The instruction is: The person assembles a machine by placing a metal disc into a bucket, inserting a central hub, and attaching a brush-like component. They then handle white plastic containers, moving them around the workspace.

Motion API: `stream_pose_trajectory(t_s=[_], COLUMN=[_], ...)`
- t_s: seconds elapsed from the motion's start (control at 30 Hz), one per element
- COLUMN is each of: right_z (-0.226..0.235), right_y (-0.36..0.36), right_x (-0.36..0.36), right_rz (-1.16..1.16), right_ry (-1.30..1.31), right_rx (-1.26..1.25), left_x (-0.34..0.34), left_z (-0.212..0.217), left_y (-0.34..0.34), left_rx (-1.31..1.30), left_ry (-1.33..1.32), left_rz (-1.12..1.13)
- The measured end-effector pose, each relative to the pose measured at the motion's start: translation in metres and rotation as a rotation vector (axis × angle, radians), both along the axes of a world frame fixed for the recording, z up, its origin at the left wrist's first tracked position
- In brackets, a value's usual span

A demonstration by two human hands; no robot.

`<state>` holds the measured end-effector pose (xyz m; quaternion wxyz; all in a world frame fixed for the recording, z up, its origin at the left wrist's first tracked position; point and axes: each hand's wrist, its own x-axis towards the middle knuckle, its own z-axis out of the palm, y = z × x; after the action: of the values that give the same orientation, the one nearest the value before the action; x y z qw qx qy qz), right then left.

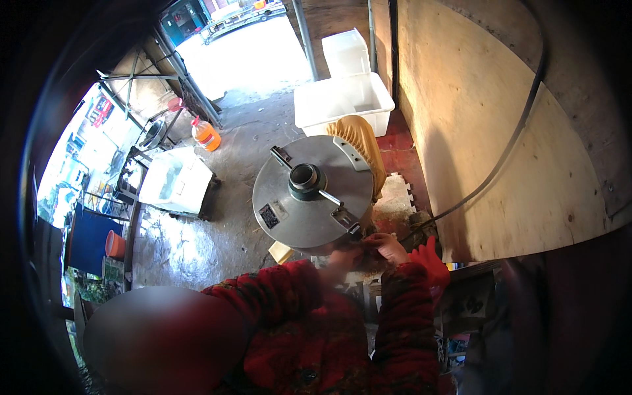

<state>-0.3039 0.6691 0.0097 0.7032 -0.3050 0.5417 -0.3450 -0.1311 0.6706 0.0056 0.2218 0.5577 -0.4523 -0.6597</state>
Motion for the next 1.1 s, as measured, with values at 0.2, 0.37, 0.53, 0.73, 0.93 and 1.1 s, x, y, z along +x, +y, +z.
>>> stream_pose_trajectory(t_s=[0.2,0.37,0.53,0.73,0.93,1.1], right_z=[-0.011,0.007,0.033,0.009,-0.017,0.015], right_y=[0.005,0.033,0.056,0.057,0.048,0.05], right_x=[0.004,0.03,0.058,0.092,0.127,0.172], right_rz=[0.008,0.092,0.117,0.15,-0.061,0.115], right_ry=[0.306,0.914,0.871,1.32,1.647,1.568], right_rx=[-0.545,-0.619,-0.646,-0.676,-0.666,-0.225], left_x=[0.005,0.006,0.0,0.071,0.176,0.325], left_z=[-0.004,-0.002,0.016,0.0,0.013,0.042], left_y=[-0.004,-0.001,-0.002,-0.02,-0.029,-0.088], left_rx=[0.178,-0.275,0.323,-0.623,-0.35,0.031], left_ry=[0.161,0.038,0.21,-0.189,0.521,0.569], left_rz=[0.072,-0.055,0.253,-0.968,-1.034,-0.797])
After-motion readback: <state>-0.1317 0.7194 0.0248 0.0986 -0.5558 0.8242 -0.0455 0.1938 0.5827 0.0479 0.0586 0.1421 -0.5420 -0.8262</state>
